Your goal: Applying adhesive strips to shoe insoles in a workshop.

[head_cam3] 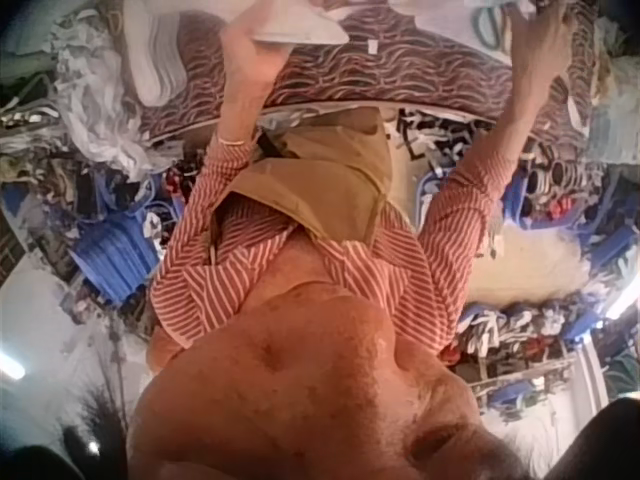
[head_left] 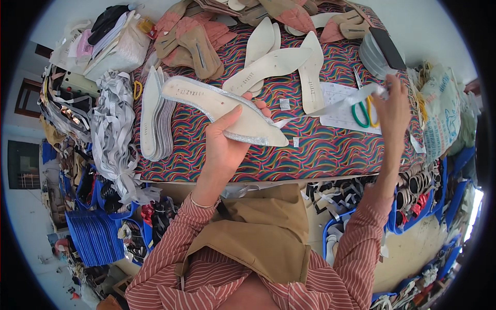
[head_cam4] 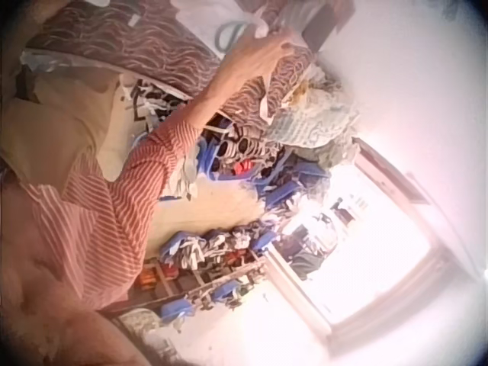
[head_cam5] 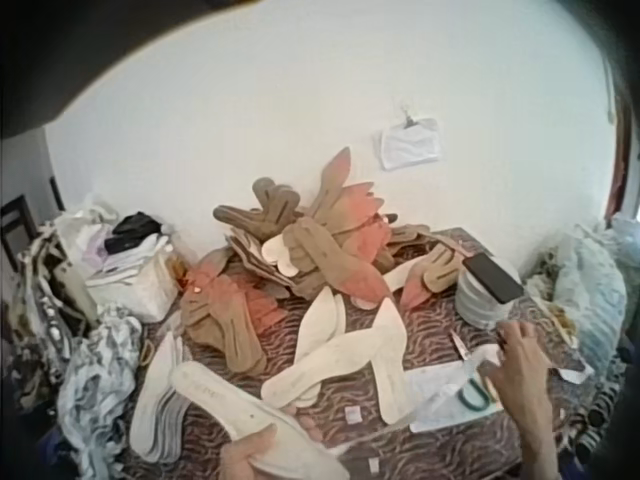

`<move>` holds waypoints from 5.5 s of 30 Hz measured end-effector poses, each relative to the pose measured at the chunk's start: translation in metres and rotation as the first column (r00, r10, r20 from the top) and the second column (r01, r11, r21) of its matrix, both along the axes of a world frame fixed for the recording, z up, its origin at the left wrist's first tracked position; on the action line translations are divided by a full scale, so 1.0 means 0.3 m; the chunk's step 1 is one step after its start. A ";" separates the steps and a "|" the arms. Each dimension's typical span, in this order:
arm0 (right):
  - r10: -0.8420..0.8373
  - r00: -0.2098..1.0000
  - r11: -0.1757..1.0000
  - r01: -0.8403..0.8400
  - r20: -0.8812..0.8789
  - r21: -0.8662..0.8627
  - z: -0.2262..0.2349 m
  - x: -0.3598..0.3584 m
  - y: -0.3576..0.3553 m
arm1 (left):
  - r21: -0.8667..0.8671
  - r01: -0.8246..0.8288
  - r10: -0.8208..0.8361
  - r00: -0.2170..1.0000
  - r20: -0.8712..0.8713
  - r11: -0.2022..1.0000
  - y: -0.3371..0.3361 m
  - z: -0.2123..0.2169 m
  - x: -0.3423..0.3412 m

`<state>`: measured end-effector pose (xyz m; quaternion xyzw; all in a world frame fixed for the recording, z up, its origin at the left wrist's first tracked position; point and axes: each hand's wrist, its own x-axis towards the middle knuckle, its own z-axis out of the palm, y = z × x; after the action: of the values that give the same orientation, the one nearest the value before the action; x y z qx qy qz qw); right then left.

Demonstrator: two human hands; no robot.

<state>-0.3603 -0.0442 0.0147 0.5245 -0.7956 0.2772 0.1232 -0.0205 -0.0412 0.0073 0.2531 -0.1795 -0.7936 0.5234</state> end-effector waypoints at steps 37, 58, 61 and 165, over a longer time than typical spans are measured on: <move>0.209 -0.805 0.768 -0.216 0.555 -0.602 -0.199 0.689 0.251 | 0.115 -0.013 0.015 1.000 -0.016 0.993 0.076 0.021 0.082; 0.326 -0.280 0.815 -0.400 0.903 -0.419 -0.074 0.607 0.281 | -0.261 0.162 -0.119 0.978 0.173 0.952 0.074 0.036 0.070; 0.409 -0.126 0.734 -0.543 0.904 -0.408 -0.073 0.621 0.282 | -0.283 0.243 -0.216 0.969 0.121 0.928 0.071 0.001 0.086; 0.653 0.732 0.709 -0.502 0.195 -0.495 -0.024 0.683 0.104 | -0.266 0.273 -0.020 0.732 0.681 0.925 0.135 0.031 0.004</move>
<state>-0.1553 -0.0130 0.0077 0.6530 -0.5185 0.5519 -0.0108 -0.0194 -0.0007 0.0166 0.4077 -0.5116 -0.6449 0.3952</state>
